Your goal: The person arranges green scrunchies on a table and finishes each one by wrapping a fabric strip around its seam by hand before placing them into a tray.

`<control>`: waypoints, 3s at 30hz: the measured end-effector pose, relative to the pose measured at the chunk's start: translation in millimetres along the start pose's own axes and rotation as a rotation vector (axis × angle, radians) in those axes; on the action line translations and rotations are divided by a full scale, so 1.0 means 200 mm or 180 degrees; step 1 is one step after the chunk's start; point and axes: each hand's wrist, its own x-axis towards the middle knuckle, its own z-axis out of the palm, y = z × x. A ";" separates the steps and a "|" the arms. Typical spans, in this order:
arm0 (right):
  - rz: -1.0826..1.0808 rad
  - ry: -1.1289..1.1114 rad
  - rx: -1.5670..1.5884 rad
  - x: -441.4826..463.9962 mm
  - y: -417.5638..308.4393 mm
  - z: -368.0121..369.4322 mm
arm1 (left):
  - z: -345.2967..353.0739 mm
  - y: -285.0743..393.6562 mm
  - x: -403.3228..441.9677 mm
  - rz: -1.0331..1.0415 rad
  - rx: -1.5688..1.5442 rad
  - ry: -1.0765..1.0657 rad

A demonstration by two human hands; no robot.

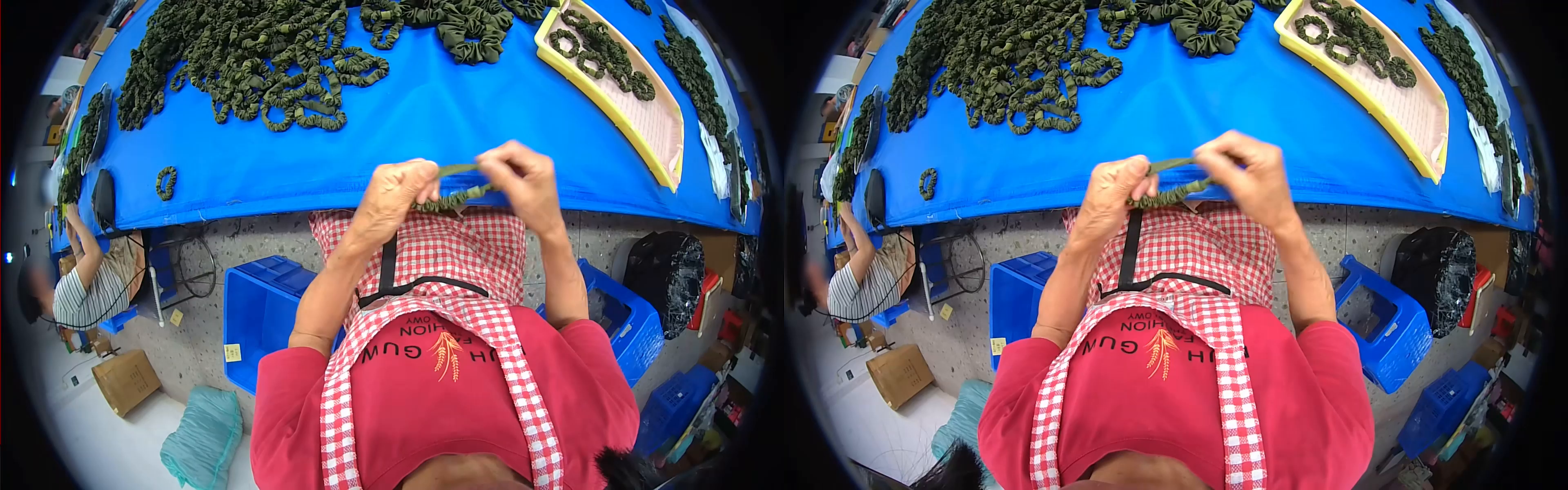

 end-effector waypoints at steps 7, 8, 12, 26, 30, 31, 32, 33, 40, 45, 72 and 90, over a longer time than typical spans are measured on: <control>0.0620 0.0325 0.0687 0.01 0.08 0.01 | 0.03 0.03 0.03 -0.0472 -0.0942 0.0165; 0.0676 0.0331 0.0993 0.02 0.07 0.03 | 0.05 0.04 0.03 -0.0446 -0.0906 0.0216; 0.0914 -0.0140 0.1013 0.01 0.05 0.02 | 0.06 -0.01 0.05 -0.0326 -0.0819 0.0034; 0.0377 0.1058 -0.0858 0.17 0.08 -0.60 | -0.03 -0.10 0.24 0.0218 0.0155 -0.0094; -0.0272 0.2157 -0.3521 0.35 0.00 -0.99 | -0.14 -0.06 0.22 0.0731 0.1639 0.0860; -0.0569 0.2323 -0.4352 0.38 0.02 -1.05 | -0.16 -0.07 0.22 0.0822 0.1807 0.1017; -0.0582 0.2327 -0.4360 0.42 0.01 -1.00 | -0.19 -0.08 0.22 0.0920 0.1980 0.1173; -0.0663 0.2146 -0.4318 0.45 0.00 -0.92 | -0.21 -0.09 0.23 0.1017 0.2152 0.1331; -0.1871 -0.0218 -0.3243 0.69 0.16 -0.04 | -0.18 -0.10 0.23 0.1232 0.2441 0.1686; -0.1845 -0.0527 -0.3153 0.80 0.31 0.13 | -0.18 -0.12 0.22 0.1164 0.2079 0.1769; -0.0124 -0.0509 0.0305 0.32 0.10 0.03 | 0.00 -0.08 0.25 0.1512 0.0477 0.1190; -0.0270 0.0411 -0.0795 0.08 0.02 0.02 | -0.02 -0.01 0.15 0.0908 -0.0086 0.1069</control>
